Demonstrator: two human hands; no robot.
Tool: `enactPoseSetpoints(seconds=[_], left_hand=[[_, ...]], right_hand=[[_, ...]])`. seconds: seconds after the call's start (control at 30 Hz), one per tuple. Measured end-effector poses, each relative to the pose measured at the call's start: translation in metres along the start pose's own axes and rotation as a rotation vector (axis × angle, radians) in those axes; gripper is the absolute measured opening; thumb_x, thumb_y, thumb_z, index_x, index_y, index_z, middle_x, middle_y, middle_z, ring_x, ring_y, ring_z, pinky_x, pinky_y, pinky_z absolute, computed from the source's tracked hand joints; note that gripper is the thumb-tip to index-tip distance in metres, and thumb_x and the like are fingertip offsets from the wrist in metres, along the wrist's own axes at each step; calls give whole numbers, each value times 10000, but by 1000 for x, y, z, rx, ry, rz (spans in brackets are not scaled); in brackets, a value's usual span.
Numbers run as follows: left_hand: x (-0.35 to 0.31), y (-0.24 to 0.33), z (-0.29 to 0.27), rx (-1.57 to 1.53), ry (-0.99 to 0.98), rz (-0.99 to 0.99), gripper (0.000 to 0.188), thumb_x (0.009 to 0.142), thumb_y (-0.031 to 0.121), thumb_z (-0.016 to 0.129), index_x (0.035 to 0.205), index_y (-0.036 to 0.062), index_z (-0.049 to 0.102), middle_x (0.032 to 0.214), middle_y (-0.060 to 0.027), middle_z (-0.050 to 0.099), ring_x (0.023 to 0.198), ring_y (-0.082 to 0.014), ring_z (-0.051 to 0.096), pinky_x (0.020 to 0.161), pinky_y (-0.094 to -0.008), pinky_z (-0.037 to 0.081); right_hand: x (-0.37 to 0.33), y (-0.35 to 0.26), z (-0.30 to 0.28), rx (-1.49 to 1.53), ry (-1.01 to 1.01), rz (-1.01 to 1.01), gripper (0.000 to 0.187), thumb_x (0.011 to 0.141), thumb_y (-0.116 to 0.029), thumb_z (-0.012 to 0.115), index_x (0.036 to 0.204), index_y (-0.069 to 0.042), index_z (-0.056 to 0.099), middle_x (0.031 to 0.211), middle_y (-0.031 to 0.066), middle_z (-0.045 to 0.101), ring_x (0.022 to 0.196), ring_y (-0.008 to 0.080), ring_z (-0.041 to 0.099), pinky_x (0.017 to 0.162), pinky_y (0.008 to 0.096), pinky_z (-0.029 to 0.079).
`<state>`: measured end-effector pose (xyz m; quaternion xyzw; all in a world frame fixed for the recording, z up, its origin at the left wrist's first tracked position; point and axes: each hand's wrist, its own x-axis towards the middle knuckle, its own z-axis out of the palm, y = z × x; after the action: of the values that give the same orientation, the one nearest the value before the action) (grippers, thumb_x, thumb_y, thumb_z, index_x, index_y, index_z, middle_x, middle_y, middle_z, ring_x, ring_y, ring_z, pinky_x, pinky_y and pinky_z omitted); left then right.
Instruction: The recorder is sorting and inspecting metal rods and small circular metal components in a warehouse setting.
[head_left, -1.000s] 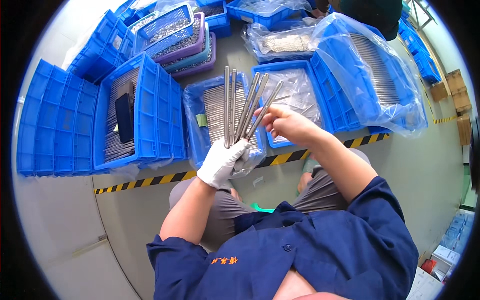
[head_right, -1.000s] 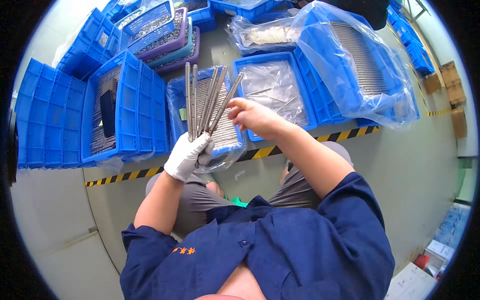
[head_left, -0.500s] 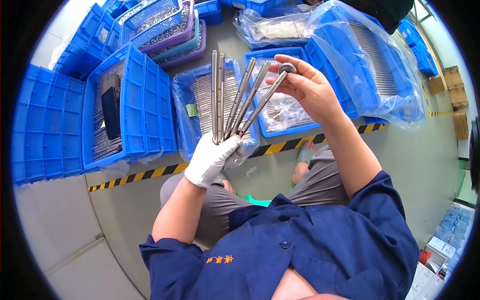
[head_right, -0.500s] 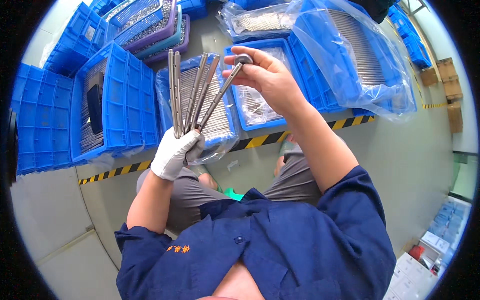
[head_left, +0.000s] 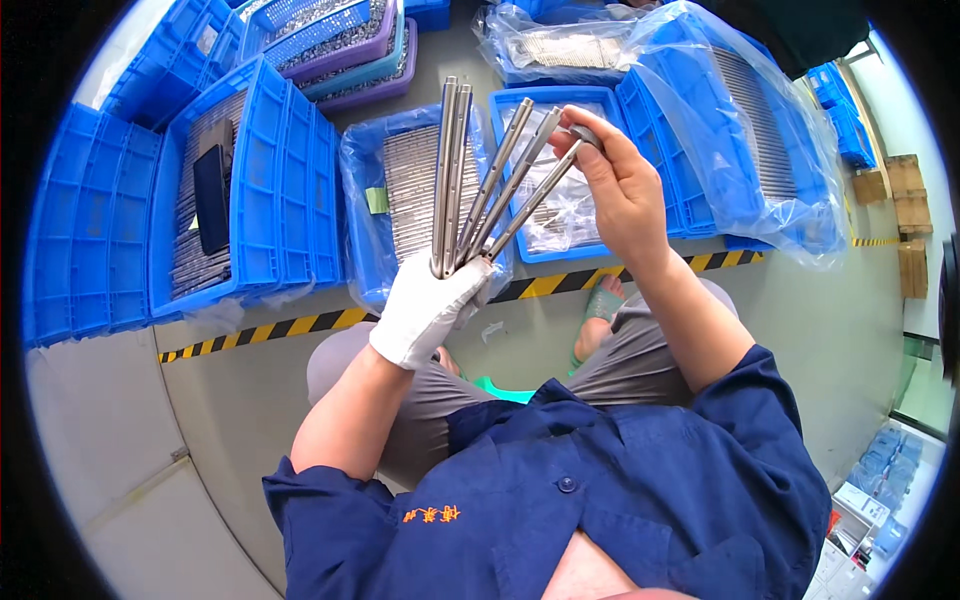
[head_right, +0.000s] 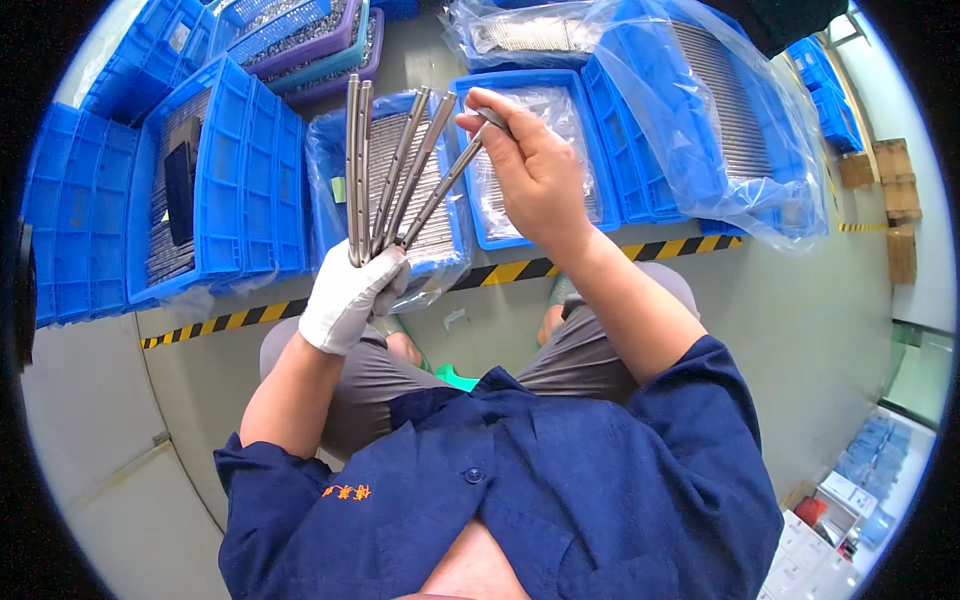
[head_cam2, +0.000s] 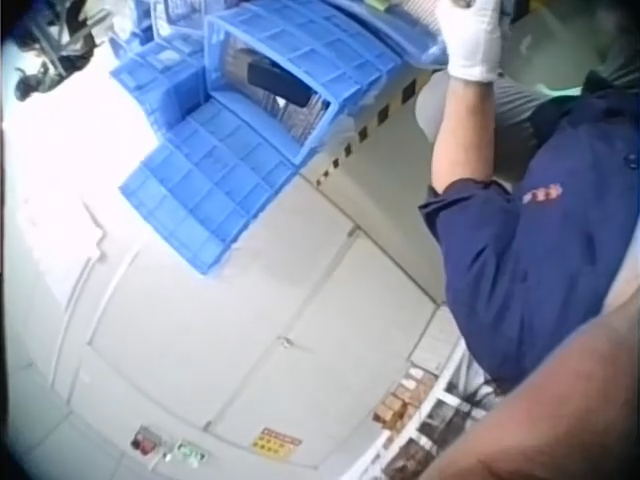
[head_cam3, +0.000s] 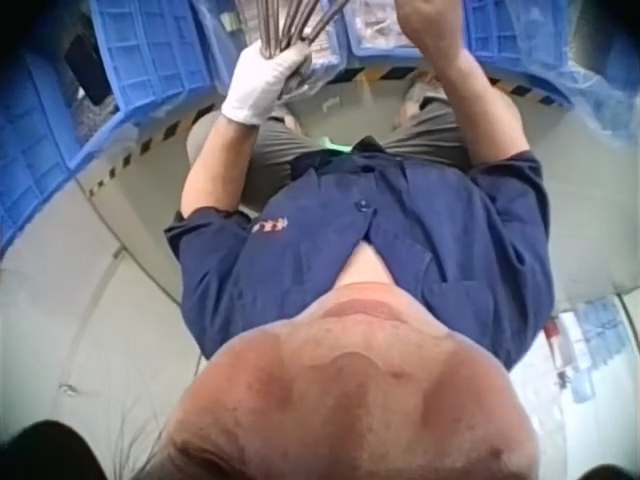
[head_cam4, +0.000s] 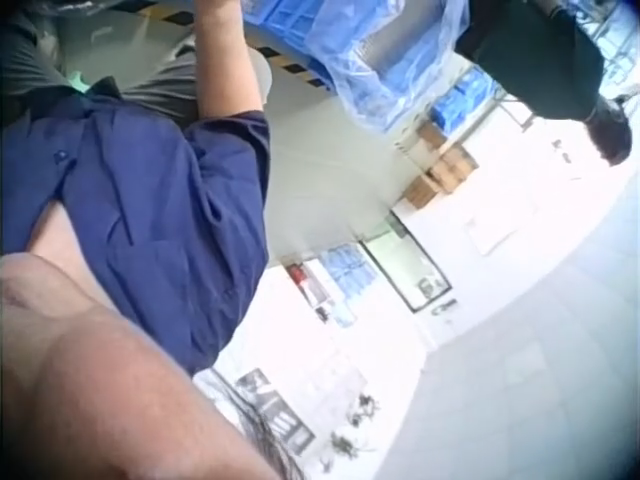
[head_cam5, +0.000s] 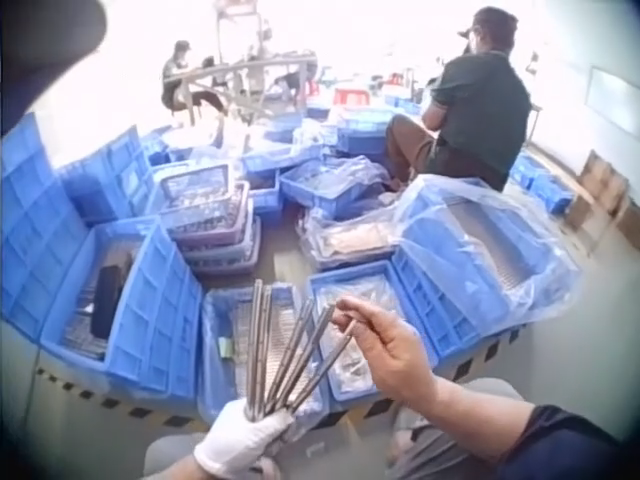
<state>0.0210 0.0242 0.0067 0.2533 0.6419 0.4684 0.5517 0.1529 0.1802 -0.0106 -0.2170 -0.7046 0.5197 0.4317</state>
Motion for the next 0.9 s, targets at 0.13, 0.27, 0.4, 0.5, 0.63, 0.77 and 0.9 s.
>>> enactPoseSetpoints(seconds=[0.13,0.27,0.4,0.5,0.63,0.77,0.9], left_hand=[[1,0,-4,27,7,23,188,797,190,542,668,63,493,538,1,457,421,-47,375,393,-193,281],[4,-3,-19,87,25,44,168,785,184,548,701,39,539,557,-14,503,452,-63,420,411,-204,316],[4,-7,-17,220,-9,104,216,789,215,556,679,30,546,554,-16,518,445,-59,422,405,-200,320],[2,-7,-16,192,-37,90,264,799,255,558,681,19,550,556,-20,521,440,-57,415,403,-197,320],[4,-6,-12,237,-74,83,304,816,275,539,657,17,560,505,-2,477,414,-54,384,392,-198,288],[4,-7,-13,237,-49,119,313,819,274,535,640,18,561,486,7,456,406,-54,373,389,-197,274],[3,-9,-12,219,-42,106,266,819,244,544,671,23,556,518,-3,490,420,-51,397,395,-200,303]], right_hand=[[4,-1,-3,52,-102,87,315,867,-54,438,1176,-1,467,1045,99,577,947,134,557,793,232,429],[25,-11,-45,111,-505,258,323,817,-26,518,1136,22,500,1087,114,549,953,171,557,844,262,428],[37,-12,-72,143,-366,194,372,748,-168,638,1071,-8,550,959,111,602,899,178,578,846,309,442],[32,-9,-62,187,-445,236,371,730,-175,657,1052,-18,559,956,107,607,896,185,586,820,305,458],[29,-12,-57,244,-507,298,398,705,-159,678,1051,-8,551,942,118,608,885,184,589,812,299,462],[27,-13,-57,305,-519,304,364,702,-115,667,1033,-8,559,935,119,608,882,177,590,804,288,464],[25,-21,-58,202,-525,327,324,684,15,648,998,-7,573,935,99,605,886,159,585,790,274,467]])
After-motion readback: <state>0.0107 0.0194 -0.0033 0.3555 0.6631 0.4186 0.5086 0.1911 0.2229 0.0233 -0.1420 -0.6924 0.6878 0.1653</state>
